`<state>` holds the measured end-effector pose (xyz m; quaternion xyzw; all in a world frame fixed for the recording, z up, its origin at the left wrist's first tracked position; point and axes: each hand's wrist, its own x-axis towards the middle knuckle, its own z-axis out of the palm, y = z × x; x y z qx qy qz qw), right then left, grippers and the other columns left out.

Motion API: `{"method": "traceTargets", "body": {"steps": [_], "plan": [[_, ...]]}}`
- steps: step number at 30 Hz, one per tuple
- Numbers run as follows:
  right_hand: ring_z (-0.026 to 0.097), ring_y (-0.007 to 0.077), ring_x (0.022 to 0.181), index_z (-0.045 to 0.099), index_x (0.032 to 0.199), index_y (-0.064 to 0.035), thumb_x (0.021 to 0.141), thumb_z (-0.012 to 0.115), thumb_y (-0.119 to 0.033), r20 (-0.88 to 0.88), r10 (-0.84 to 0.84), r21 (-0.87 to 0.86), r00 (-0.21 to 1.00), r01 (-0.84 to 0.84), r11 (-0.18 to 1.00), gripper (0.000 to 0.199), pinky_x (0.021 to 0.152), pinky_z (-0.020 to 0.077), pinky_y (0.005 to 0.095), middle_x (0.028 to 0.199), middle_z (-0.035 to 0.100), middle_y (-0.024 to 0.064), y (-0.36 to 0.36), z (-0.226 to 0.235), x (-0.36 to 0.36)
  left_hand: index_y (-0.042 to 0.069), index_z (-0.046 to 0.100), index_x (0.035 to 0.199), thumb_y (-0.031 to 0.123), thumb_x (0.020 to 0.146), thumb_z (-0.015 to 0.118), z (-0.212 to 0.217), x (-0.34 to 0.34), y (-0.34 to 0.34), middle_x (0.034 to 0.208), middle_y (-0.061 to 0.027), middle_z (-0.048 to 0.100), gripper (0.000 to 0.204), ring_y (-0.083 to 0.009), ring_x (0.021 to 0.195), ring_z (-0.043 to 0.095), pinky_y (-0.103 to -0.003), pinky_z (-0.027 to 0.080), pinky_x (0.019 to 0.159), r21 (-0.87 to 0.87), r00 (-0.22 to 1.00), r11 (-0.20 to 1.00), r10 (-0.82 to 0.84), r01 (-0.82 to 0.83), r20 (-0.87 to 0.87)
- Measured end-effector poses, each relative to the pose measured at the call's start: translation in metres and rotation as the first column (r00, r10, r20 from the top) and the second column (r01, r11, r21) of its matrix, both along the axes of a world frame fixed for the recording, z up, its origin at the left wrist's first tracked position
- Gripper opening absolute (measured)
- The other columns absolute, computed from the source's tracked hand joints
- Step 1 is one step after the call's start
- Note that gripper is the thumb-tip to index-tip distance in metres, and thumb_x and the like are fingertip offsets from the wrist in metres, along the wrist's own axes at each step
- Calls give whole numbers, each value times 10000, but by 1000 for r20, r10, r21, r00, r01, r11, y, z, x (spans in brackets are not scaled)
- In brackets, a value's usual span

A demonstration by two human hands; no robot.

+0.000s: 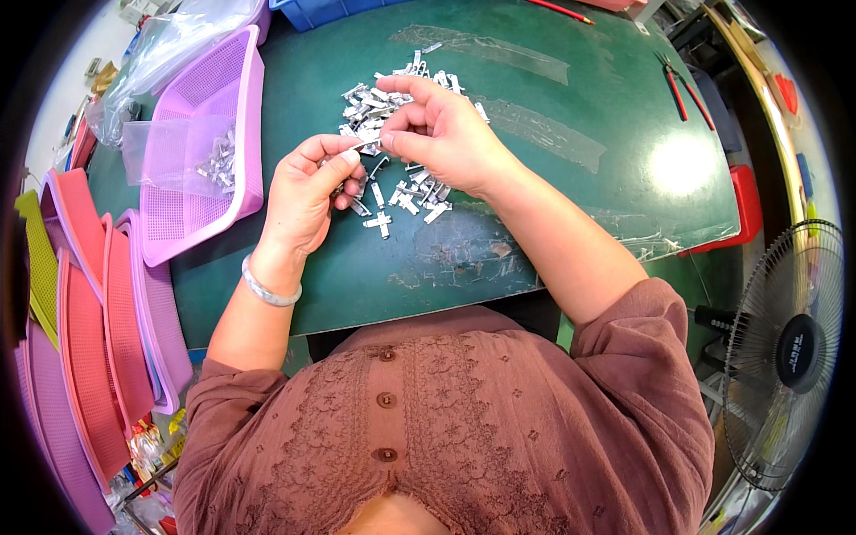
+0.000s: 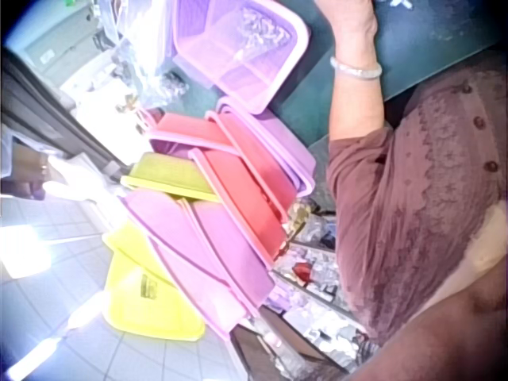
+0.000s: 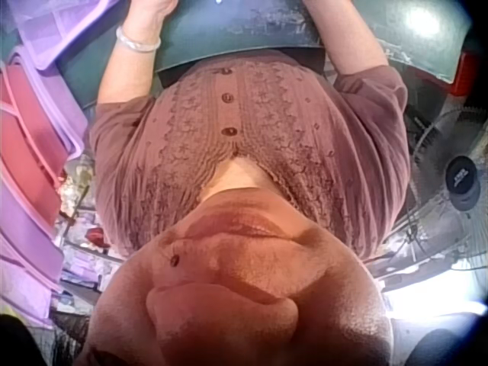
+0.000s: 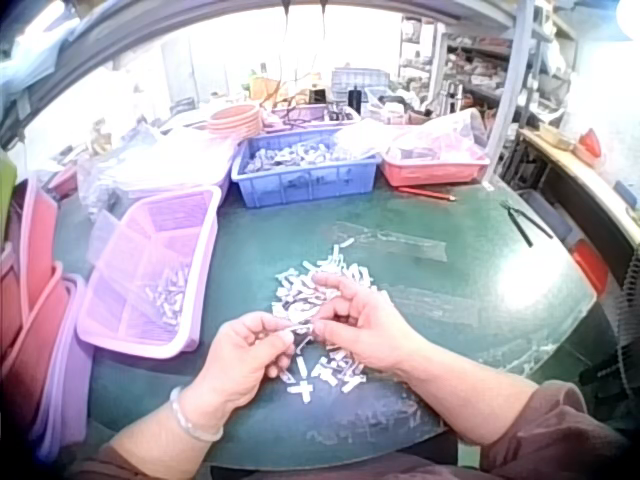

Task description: The person repeatedly picks up small silver fastener pieces from a pile on a green table, joins two pieces together by hand, and places the assembled fasteners into a purple basket. The process continues throughout the clip with the pile on the table gradually decreasing.

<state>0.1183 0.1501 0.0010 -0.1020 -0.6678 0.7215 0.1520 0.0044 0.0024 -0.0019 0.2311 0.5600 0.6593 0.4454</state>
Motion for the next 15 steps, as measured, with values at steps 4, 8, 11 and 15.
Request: {"method": "traceTargets", "body": {"steps": [4, 8, 11, 15], "plan": [[536, 80, 788, 359, 1268, -8, 795, 567, 14, -35, -5, 57, 999, 7, 998, 518, 701, 426, 200, 835, 568, 30, 1, -2, 0, 11, 561, 960, 62, 829, 567, 0, 0, 0, 710, -28, 564, 141, -62, 568, 498, -158, 375, 471, 1, 1000, 1000, 5, -5, -13], [526, 72, 795, 344, 1277, -2, 790, 565, 30, -77, -1, 91, 997, 8, 996, 535, 710, 418, 195, 839, 564, 27, 0, -3, 0, 10, 557, 967, 56, 827, 566, 1, 1, 0, 715, -29, 564, 148, -62, 572, 499, -158, 375, 473, 10, 1000, 1000, 12, -12, -14], [525, 71, 801, 338, 1283, -5, 790, 558, 37, -100, -9, 96, 995, 19, 995, 541, 717, 418, 196, 839, 562, 29, -1, -3, 0, 10, 555, 970, 54, 826, 565, 0, 1, 1, 723, -31, 564, 150, -63, 576, 500, -159, 375, 473, 21, 1000, 1000, 17, -17, -9], [525, 76, 799, 341, 1285, -12, 791, 550, 43, -121, -26, 219, 992, 53, 974, 540, 732, 419, 209, 844, 563, 32, -1, -4, 0, 6, 552, 973, 56, 826, 569, 0, 1, 1, 733, -33, 566, 157, -70, 579, 501, -164, 376, 472, 39, 1000, 999, 11, -12, 9]]}}
